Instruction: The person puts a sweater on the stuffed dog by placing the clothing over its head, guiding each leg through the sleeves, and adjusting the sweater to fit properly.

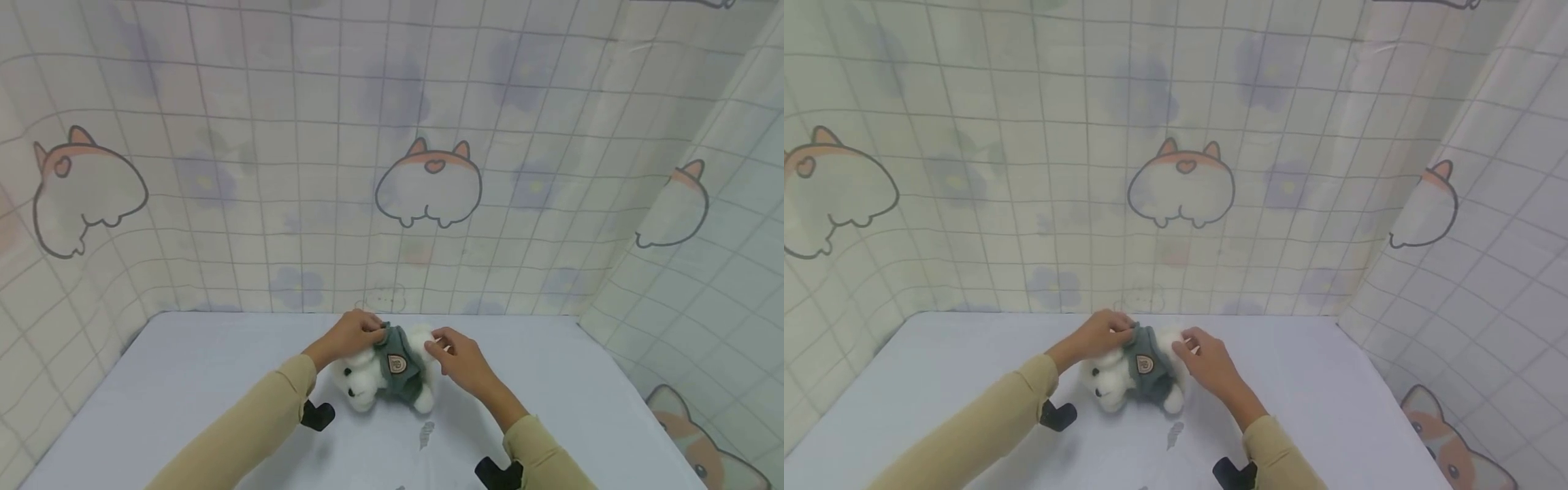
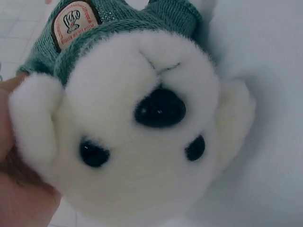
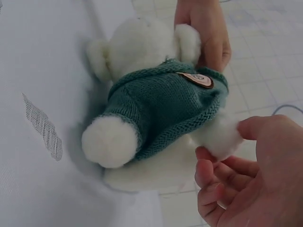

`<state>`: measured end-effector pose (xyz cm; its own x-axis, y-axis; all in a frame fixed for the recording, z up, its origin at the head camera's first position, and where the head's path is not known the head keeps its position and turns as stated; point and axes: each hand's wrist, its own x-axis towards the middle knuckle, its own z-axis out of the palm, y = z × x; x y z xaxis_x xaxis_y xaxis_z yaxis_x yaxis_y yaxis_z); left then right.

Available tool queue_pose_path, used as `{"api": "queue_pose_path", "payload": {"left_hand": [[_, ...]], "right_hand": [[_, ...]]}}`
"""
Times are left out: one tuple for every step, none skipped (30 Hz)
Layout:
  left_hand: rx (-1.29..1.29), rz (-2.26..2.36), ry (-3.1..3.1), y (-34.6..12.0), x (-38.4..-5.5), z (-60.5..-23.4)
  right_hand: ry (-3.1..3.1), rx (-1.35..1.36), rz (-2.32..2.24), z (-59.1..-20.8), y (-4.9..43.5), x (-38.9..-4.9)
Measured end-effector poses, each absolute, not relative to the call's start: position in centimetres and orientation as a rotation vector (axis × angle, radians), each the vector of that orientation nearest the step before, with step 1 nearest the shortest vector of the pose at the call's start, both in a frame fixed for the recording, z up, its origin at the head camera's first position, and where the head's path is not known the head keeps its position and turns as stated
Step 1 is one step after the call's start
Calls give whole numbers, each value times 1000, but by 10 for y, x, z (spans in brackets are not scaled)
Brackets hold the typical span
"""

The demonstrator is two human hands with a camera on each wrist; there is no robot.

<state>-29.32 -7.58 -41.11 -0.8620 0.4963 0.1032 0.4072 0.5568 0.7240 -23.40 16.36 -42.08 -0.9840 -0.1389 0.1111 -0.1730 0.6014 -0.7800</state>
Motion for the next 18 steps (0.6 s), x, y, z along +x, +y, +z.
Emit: {"api": "queue_pose_path", "payload": {"left_hand": [[775,1212,2649,-76,-293,-413],[770,1234,2623,-77,-293,-414],[768,1256,2594,-77,-293,-415],[764,1271,2572,-77,-294,-416],[750,1281,2556,-77,-294,-418],[738,1292,2548,-77,-294,-418],[719,1299,2551,-77,-294,-420],[692,1309,2559,-76,-294,-421],[660,1319,2571,-75,-294,-422],[630,1328,2591,-74,-295,-422],[594,1343,2599,-72,-295,-423],[574,1354,2605,-71,-295,-423],[552,1363,2605,-69,-295,-423],[548,1368,2603,-68,-294,-423],[558,1366,2600,-66,-295,-424],[572,1361,2593,-65,-295,-424],[586,1352,2576,-64,-295,-424],[607,1349,2558,-63,-294,-424]], "right_hand": [[-2776,269,1360,-422,164,-235],[-2775,265,1366,-423,164,-235],[-2773,254,1372,-424,164,-237],[-2771,241,1379,-425,164,-238],[-2765,233,1388,-426,164,-238],[-2760,218,1403,-426,164,-238],[-2759,197,1418,-427,164,-239],[-2757,173,1437,-428,164,-239],[-2757,150,1459,-429,164,-239],[-2757,126,1490,-430,164,-240],[-2754,104,1525,-431,164,-240],[-2752,73,1566,-432,164,-240],[-2746,45,1606,-433,164,-240],[-2736,21,1643,-435,164,-240],[-2722,-3,1681,-436,163,-240],[-2709,-27,1710,-436,163,-240],[-2695,-45,1732,-437,162,-240],[-2680,-63,1748,-438,162,-240]]}}
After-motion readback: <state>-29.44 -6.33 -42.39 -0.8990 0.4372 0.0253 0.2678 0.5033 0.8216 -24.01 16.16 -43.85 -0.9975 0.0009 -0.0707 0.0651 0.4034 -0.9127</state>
